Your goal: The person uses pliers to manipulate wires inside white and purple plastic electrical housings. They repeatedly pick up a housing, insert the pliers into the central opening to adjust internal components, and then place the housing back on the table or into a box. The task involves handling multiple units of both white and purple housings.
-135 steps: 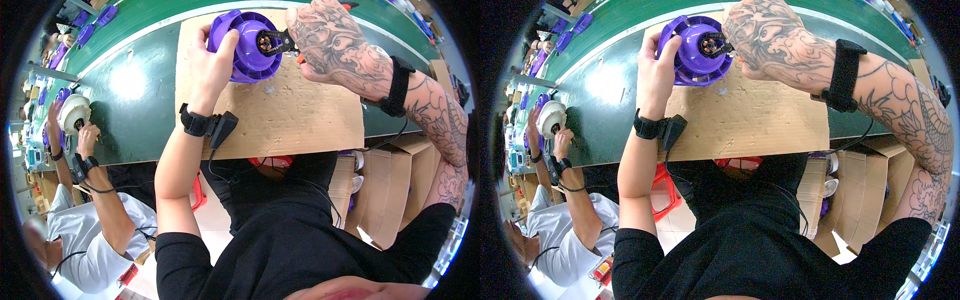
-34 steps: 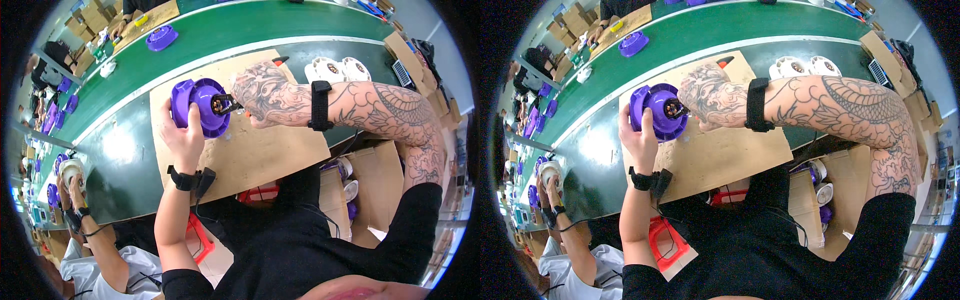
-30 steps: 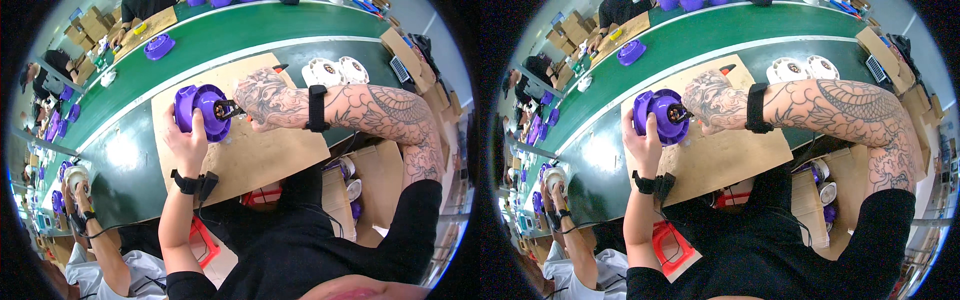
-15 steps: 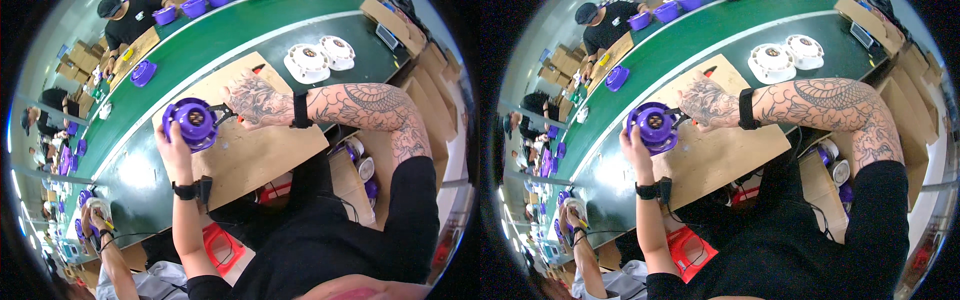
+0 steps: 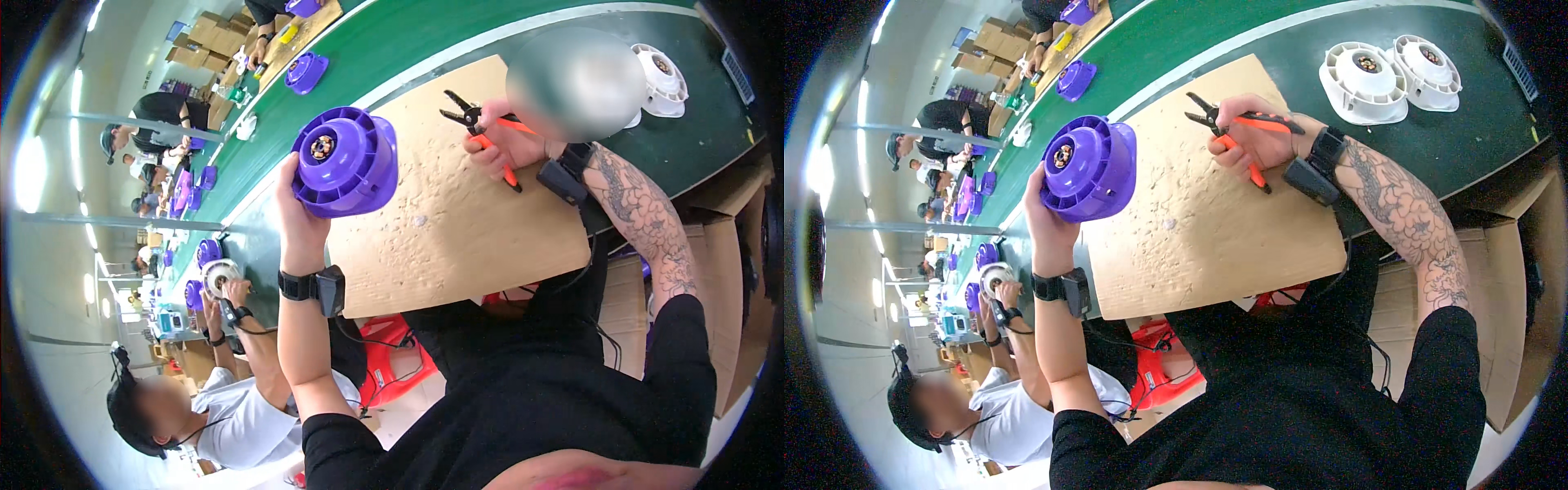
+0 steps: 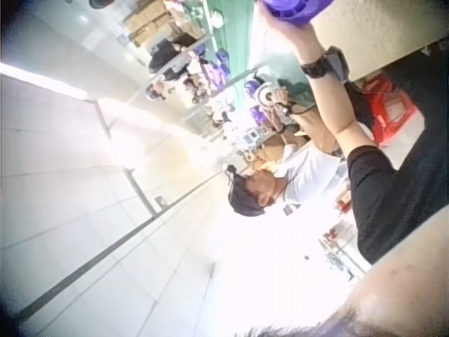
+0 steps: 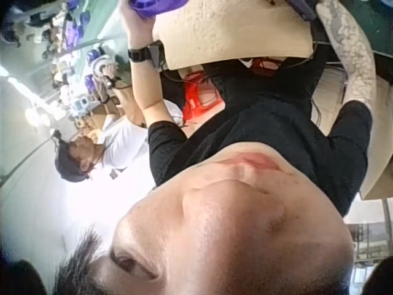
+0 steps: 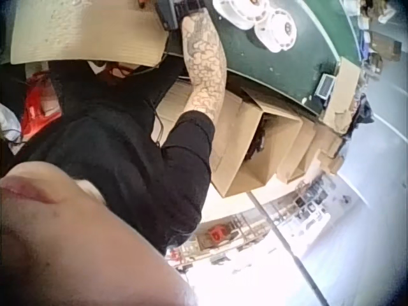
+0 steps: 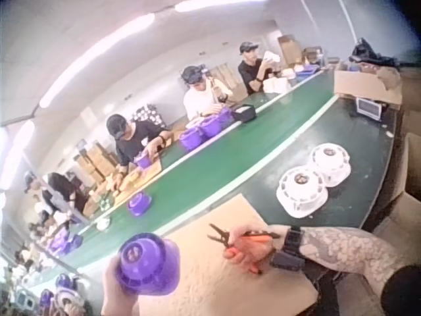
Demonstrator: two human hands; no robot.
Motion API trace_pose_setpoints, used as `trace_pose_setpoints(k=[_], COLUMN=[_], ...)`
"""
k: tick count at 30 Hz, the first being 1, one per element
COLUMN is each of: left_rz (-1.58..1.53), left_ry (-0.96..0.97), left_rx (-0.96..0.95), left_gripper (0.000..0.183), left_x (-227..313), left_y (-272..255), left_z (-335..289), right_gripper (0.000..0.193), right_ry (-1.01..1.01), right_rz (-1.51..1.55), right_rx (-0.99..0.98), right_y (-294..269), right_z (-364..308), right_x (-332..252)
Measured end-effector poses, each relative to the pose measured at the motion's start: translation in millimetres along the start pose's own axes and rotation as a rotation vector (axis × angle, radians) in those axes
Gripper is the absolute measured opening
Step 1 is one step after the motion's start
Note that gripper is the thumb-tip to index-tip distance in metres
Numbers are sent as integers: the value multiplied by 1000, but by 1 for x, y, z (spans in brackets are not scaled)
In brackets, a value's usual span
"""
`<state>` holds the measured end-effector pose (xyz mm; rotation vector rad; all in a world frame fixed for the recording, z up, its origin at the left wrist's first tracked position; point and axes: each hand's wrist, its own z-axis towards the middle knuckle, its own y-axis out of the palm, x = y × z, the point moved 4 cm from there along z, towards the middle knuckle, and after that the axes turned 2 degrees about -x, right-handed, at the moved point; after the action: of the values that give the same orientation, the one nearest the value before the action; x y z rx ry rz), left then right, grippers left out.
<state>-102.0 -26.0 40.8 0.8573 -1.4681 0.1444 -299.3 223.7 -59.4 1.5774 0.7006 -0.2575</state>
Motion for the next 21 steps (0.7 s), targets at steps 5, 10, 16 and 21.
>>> trace_pose_setpoints(k=[5,10,16,21], left_rz=[138,152,281,799], left_ry=[-143,-349,-374,-80], left_rx=[-50,-199,-172,-151], left_gripper=[29,30,34,59], left_x=[-41,-112,-173,-198], left_y=[58,141,242,257], left_z=[29,88,141,205], right_gripper=[52,53,49,50], right_ry=[-466,-398,-116,-54], right_rz=[-303,-359,-325,-478], right_rx=[-294,-410,-471,-452], right_y=[39,59,58,46], right_z=[-41,-82,-77,-54], right_x=[-45,-57,-36,-30])
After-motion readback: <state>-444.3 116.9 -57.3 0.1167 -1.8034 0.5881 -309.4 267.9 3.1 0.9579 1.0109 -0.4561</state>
